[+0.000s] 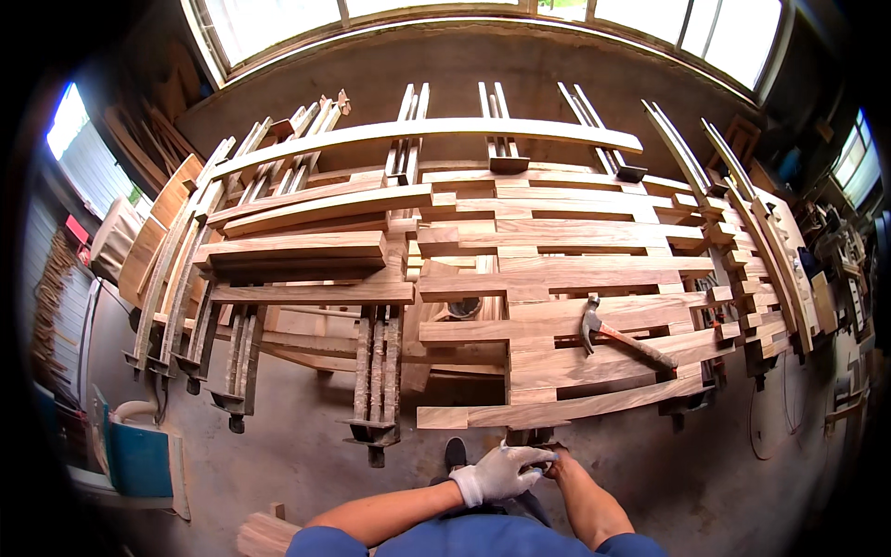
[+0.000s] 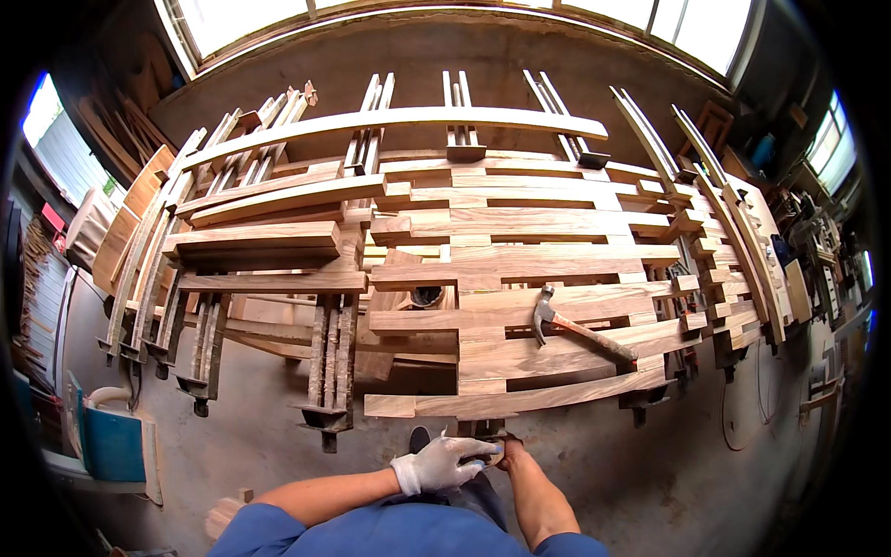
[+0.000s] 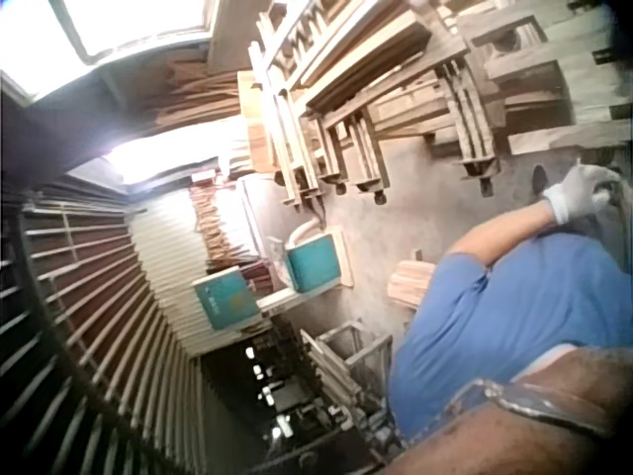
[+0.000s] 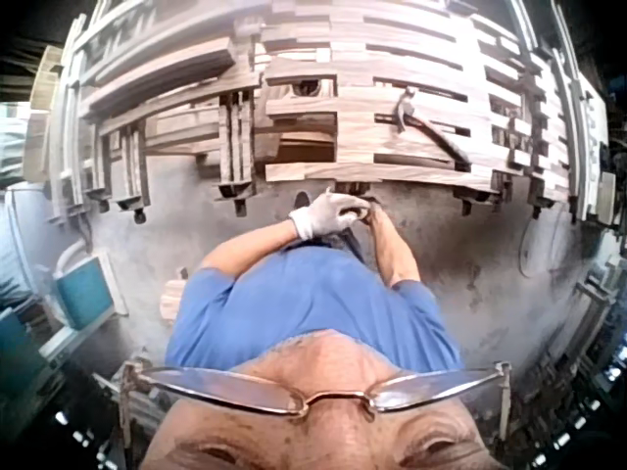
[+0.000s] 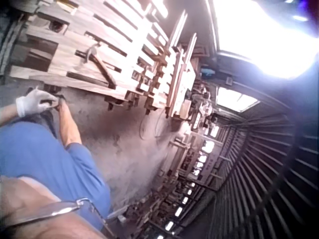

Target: The person uses a hammer to tap wooden planks into a jig, then removes the planks and carries them to a workbench. They arrange the planks on the bench, pick them up again, and return them to the jig.

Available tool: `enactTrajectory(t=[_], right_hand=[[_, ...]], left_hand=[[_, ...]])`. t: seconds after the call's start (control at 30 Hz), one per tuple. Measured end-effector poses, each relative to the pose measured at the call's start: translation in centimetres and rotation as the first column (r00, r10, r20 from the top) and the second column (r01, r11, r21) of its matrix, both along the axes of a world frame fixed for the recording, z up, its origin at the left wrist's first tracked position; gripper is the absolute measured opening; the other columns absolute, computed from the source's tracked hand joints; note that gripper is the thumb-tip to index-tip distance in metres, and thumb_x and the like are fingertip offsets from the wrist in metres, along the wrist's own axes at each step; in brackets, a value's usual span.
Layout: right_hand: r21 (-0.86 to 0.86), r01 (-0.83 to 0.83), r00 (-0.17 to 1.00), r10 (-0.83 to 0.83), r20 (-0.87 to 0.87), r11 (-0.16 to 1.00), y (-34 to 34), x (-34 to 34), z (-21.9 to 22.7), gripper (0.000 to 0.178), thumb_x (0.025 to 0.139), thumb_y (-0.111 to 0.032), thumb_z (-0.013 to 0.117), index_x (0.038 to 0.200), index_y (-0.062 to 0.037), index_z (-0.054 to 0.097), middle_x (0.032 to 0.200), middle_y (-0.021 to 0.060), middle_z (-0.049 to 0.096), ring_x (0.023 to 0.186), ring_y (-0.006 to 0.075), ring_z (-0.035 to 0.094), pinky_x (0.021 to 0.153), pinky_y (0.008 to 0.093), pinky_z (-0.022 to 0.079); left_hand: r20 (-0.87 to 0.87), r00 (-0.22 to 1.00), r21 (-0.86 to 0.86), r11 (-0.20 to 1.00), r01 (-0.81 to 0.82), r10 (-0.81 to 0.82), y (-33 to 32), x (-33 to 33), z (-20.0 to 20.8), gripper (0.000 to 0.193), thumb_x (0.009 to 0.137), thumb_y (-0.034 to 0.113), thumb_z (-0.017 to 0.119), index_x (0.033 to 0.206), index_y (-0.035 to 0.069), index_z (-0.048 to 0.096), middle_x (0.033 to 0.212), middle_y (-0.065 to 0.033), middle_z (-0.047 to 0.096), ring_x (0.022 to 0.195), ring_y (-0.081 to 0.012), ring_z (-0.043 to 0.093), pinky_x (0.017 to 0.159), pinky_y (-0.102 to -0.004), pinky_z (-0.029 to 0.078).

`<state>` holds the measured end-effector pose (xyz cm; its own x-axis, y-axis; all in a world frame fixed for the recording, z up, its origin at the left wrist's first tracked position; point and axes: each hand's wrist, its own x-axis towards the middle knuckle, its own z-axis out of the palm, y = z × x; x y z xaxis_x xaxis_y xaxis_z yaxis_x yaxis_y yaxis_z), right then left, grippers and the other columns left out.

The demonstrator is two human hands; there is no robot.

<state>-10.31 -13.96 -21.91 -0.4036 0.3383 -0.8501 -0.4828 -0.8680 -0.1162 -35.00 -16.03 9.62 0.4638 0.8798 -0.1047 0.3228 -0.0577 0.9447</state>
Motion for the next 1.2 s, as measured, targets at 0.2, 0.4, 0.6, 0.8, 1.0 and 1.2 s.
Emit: enactTrajectory(t=[0.2, 0.4, 0.6, 0.8, 1.0, 1.2], right_hand=[[-0.007, -0.019, 0.994, 0.019, 0.109, 1.000, 0.1, 0.0, -8.1, 0.044, 0.104, -0.033, 0.063, 0.133, 0.0001, 0.064, 0.119, 0.0177, 0.073, 0.105, 0.0359, 0.072, 0.091, 0.0522, 0.062], [-0.010, -0.126, 0.958, 0.124, 0.259, 0.992, 0.0, -0.1, -9.9, 0.048, 0.104, -0.037, 0.065, 0.136, -0.0007, 0.064, 0.120, 0.0130, 0.073, 0.107, 0.0324, 0.071, 0.090, 0.0494, 0.062], [0.060, 0.105, 0.987, -0.097, -0.128, 0.993, -1.3, 0.3, -20.5, 0.053, 0.101, -0.046, 0.068, 0.140, -0.0100, 0.065, 0.130, 0.0091, 0.072, 0.118, 0.0304, 0.069, 0.099, 0.0473, 0.058], [0.019, -0.182, 0.978, 0.179, 0.107, 0.983, -1.0, 0.5, -11.2, 0.055, 0.102, -0.051, 0.061, 0.145, -0.0166, 0.060, 0.135, 0.0101, 0.069, 0.126, 0.0325, 0.064, 0.108, 0.0495, 0.052], [0.120, -0.165, 0.959, 0.188, -0.214, 0.979, 1.5, -0.9, -0.8, 0.056, 0.104, -0.055, 0.055, 0.150, -0.0233, 0.055, 0.140, 0.0110, 0.067, 0.134, 0.0347, 0.059, 0.116, 0.0518, 0.046], [-0.064, -0.628, 0.557, 0.505, 0.659, 0.775, -5.9, 9.6, -0.8, 0.054, 0.096, -0.046, 0.073, 0.128, -0.0034, 0.062, 0.093, 0.0202, 0.074, 0.067, 0.0354, 0.072, 0.065, 0.0440, 0.059]], left_hand=[[-0.066, 0.985, -0.033, 0.986, -0.165, 0.162, -1.1, 0.2, 0.1, 0.045, 0.094, 0.013, 0.063, 0.137, 0.005, 0.069, 0.131, -0.0173, 0.074, 0.119, -0.0341, 0.072, 0.105, -0.0414, 0.056], [-0.088, 0.962, -0.058, 0.962, -0.265, 0.260, -1.4, 1.3, 0.6, 0.046, 0.090, 0.007, 0.061, 0.135, 0.006, 0.071, 0.129, -0.0167, 0.074, 0.117, -0.0335, 0.072, 0.105, -0.0403, 0.055], [-0.158, 0.955, -0.063, 0.962, -0.265, 0.252, 0.8, 2.2, 2.6, 0.041, 0.090, 0.003, 0.061, 0.128, 0.008, 0.076, 0.126, -0.0122, 0.077, 0.114, -0.0331, 0.073, 0.104, -0.0413, 0.057], [-0.174, 0.925, -0.089, 0.930, -0.356, 0.337, -1.0, 3.7, 2.3, 0.039, 0.089, 0.002, 0.063, 0.125, 0.008, 0.078, 0.121, -0.0146, 0.077, 0.113, -0.0336, 0.072, 0.102, -0.0410, 0.057], [-0.164, 0.914, 0.077, 0.929, -0.363, 0.371, -2.2, 2.0, 1.3, 0.053, 0.096, 0.035, 0.074, 0.143, 0.012, 0.066, 0.122, -0.0127, 0.072, 0.116, -0.0326, 0.068, 0.104, -0.0428, 0.052], [0.006, 0.851, 0.371, 0.789, -0.490, 0.526, -8.7, -5.8, 1.9, 0.056, 0.091, 0.024, 0.080, 0.142, 0.008, 0.065, 0.117, -0.0132, 0.072, 0.106, -0.0343, 0.070, 0.094, -0.0427, 0.056]])
